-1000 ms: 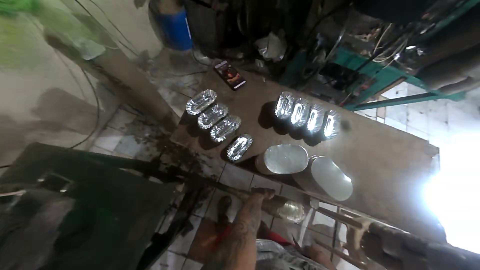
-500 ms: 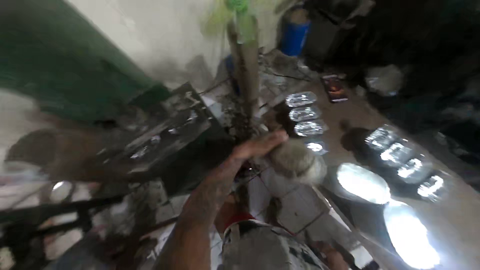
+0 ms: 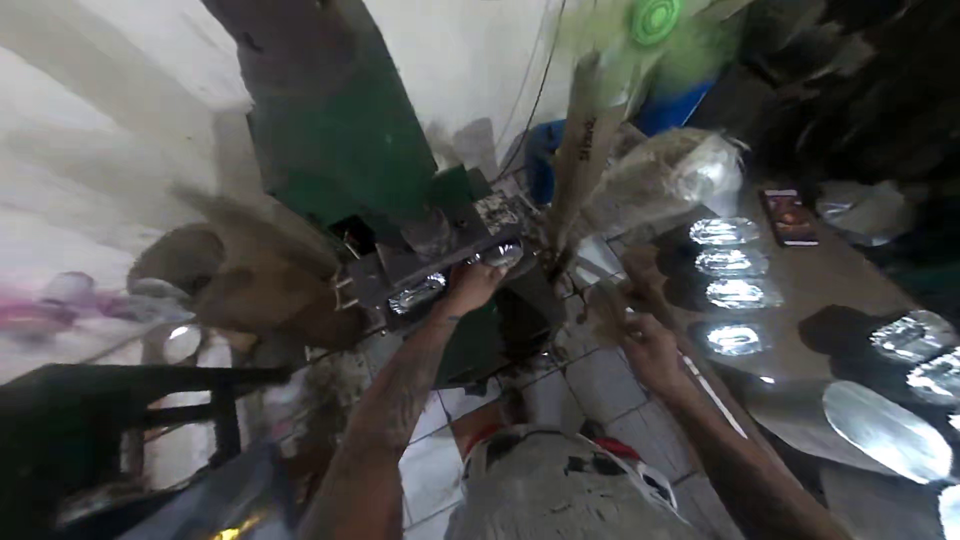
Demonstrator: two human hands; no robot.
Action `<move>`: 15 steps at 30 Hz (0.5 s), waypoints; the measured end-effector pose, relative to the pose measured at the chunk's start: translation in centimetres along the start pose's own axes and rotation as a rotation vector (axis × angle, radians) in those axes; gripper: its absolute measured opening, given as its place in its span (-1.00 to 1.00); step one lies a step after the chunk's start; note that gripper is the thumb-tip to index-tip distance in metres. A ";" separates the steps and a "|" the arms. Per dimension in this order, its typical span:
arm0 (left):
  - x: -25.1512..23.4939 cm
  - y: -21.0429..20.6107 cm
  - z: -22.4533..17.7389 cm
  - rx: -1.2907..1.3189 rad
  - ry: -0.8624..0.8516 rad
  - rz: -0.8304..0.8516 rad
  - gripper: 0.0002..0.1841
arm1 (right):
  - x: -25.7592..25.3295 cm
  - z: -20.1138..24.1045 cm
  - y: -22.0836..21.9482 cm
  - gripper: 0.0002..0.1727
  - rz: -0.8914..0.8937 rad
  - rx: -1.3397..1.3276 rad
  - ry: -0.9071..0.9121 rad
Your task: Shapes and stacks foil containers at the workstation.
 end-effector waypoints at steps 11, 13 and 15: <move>11.8 4.2 4.9 -0.188 -0.323 0.361 -0.61 | -4.8 10.5 -27.0 -0.68 0.724 0.548 0.852; 16.0 6.1 0.9 0.091 -0.314 0.371 -0.71 | -1.4 13.1 -30.1 -0.55 0.895 0.521 0.637; 20.0 6.3 -2.7 0.338 -0.387 0.383 -0.72 | 2.0 16.7 -33.6 -0.61 0.942 0.455 0.617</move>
Point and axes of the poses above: each hand's wrist, its own x-axis away from the middle knuckle, its own y-axis out of the back of the hand, z = x × y, the point moved 10 cm from there along -x, towards the middle knuckle, and after that the axes turned 15 degrees about -z, right-handed, at the moved point
